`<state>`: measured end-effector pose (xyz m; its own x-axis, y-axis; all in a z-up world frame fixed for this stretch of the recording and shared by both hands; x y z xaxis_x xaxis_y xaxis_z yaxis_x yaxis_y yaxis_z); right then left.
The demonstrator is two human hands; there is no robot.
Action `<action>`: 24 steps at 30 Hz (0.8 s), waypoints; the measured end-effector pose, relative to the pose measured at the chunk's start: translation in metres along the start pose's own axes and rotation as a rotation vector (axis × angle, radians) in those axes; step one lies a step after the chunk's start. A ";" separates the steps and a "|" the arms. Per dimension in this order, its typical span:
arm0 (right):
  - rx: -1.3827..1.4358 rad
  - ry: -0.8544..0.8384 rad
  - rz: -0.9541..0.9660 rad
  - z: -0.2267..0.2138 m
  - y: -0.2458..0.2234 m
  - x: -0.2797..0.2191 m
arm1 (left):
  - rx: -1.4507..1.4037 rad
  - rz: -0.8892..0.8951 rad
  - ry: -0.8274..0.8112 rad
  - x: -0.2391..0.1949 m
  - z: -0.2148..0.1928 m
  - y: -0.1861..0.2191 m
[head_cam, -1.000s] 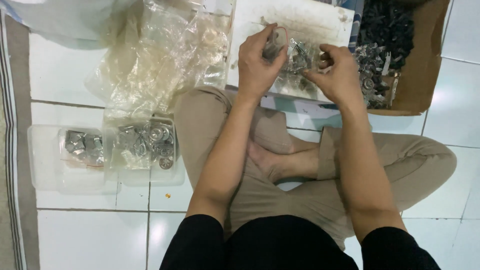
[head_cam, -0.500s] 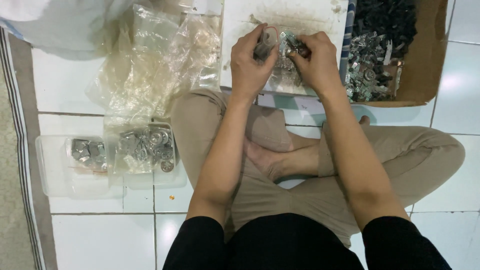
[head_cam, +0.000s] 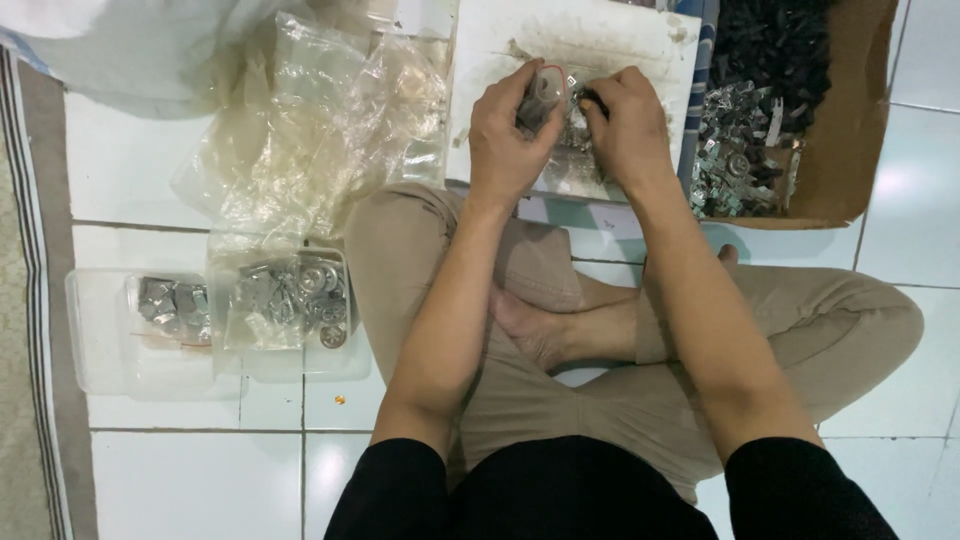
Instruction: The person sits cross-legged on the floor and sorts small metal parts from a cardboard box onto a white board. They pick up handfuls of parts, separate them by hand, and place selected pieces onto the board while leaving the rest in the box.
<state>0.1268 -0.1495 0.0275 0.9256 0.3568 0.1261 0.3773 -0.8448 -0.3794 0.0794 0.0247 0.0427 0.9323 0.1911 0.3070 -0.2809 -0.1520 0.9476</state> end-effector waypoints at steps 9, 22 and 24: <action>0.128 -0.130 0.127 -0.005 0.011 0.012 | -0.015 0.016 -0.004 0.000 0.000 0.001; 0.228 -0.161 0.234 -0.087 -0.074 0.022 | 0.163 0.129 -0.035 -0.006 0.012 -0.001; 0.113 -0.223 0.277 -0.081 -0.080 0.024 | 0.150 0.132 -0.041 -0.007 0.013 0.001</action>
<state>0.1217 -0.1059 0.1351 0.9585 0.2097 -0.1931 0.0967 -0.8764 -0.4719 0.0759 0.0110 0.0402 0.8990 0.1212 0.4208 -0.3669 -0.3160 0.8749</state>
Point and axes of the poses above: each hand's wrist, its own x-axis towards the middle knuckle, its own z-axis out of the palm, y = z × x, the point moved 9 cm from there along x, towards the middle knuckle, and after that the axes turned 7 degrees about -x, right-handed, at the moved point
